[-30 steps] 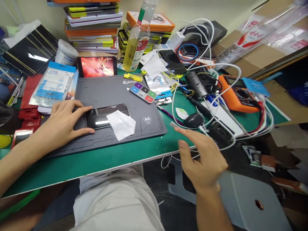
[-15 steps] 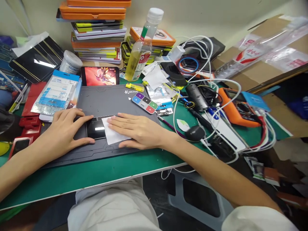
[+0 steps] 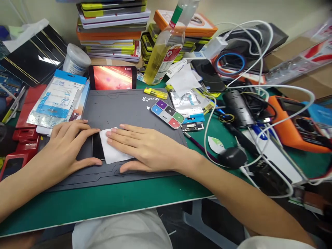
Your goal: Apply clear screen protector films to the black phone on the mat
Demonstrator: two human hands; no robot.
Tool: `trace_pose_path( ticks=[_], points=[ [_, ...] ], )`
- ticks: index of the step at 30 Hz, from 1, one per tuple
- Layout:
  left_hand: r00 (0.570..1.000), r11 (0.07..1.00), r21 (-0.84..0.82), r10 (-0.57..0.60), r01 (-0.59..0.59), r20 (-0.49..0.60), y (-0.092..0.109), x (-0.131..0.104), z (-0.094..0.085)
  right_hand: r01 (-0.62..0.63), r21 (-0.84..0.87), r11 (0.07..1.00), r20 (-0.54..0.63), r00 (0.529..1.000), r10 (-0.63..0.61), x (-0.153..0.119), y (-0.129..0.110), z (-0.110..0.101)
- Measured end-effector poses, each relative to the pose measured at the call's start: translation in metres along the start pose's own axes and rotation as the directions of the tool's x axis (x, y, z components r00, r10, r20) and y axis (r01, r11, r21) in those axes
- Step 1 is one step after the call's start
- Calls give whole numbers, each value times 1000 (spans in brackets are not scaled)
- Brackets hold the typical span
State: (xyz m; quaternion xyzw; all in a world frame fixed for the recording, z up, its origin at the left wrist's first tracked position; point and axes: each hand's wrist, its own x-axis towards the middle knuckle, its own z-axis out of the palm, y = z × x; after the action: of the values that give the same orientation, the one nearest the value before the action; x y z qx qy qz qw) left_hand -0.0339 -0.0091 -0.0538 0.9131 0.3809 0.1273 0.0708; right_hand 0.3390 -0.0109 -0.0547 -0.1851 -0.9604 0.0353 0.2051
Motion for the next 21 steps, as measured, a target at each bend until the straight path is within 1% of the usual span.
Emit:
trace_pose_path(
  ticks=[3, 6, 10, 12, 16, 21],
  points=[
    [1000, 1000, 13, 3, -3, 6, 2, -2, -2, -28, -48, 998, -70, 997, 24, -11, 7, -14],
    [1000, 999, 35, 2, -3, 11, 5, -3, -5, -36, -151, 988, -119, 993, 18, -16, 10, -26],
    [999, 997, 66, 35, -34, -4, 8, -2, -7, -38, -333, 942, -116, 993, -1, -16, 4, -34],
    [999, 995, 87, 54, -53, -11, 10, -2, -8, -51, -367, 929, -117, 993, 9, -15, -1, -36],
    [999, 994, 100, 52, -52, 2, 12, -2, -10, -84, -346, 934, -140, 989, 37, -15, -7, -40],
    [1000, 997, 81, 19, -20, 2, 18, -2, -11, -108, -202, 973, -116, 989, 86, -16, -13, -54]
  ],
)
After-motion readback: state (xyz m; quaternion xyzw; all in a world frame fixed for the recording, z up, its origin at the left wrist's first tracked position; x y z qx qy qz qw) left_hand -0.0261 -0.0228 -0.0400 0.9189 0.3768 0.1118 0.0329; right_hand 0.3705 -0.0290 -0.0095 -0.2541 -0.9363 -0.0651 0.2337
